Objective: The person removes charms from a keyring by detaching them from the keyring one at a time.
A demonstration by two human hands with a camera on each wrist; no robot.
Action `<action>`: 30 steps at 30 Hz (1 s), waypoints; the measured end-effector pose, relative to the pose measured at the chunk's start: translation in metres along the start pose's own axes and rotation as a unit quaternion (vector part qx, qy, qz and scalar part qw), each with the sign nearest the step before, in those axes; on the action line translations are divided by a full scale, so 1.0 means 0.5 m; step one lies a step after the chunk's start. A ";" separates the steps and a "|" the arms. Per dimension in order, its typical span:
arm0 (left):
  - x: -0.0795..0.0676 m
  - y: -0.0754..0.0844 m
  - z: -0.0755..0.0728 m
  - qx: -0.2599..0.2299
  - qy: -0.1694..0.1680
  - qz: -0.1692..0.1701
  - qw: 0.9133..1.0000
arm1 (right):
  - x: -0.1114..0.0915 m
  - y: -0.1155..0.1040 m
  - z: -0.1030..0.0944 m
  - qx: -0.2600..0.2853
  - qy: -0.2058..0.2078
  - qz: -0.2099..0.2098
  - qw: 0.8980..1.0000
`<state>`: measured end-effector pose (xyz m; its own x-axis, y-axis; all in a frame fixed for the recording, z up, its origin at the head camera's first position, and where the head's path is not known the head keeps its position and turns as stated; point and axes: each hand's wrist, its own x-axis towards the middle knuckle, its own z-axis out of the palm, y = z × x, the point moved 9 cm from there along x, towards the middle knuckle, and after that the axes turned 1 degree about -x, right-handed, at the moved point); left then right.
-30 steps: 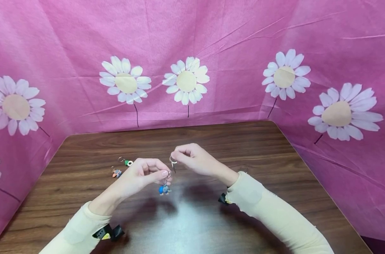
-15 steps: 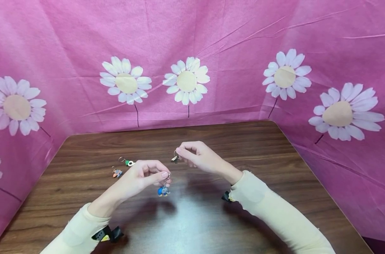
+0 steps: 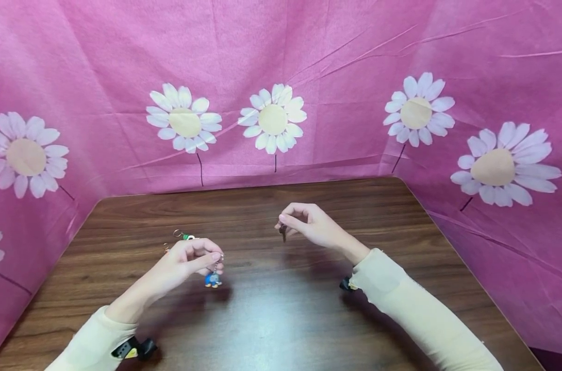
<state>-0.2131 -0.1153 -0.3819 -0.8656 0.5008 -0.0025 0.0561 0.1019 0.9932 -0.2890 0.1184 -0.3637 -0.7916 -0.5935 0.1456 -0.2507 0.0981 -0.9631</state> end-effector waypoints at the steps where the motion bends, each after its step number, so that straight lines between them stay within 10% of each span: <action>1: -0.004 -0.010 -0.014 -0.001 0.006 -0.007 1.000 | -0.001 0.011 -0.007 0.003 0.000 0.006 1.000; 22: -0.113 -0.184 -0.303 0.027 0.100 -0.137 0.985 | -0.026 0.214 -0.119 -0.003 -0.005 0.157 0.988; 30: -0.097 -0.203 -0.361 0.090 0.112 -0.170 0.975 | -0.007 0.225 -0.154 -0.166 0.011 0.140 0.976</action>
<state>-0.2666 -0.3050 -0.4617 -0.9352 0.2138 -0.2823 -0.1834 0.3893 0.9027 -0.3573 0.1931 -0.4552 -0.8657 -0.4897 -0.1041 -0.1874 0.5098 -0.8396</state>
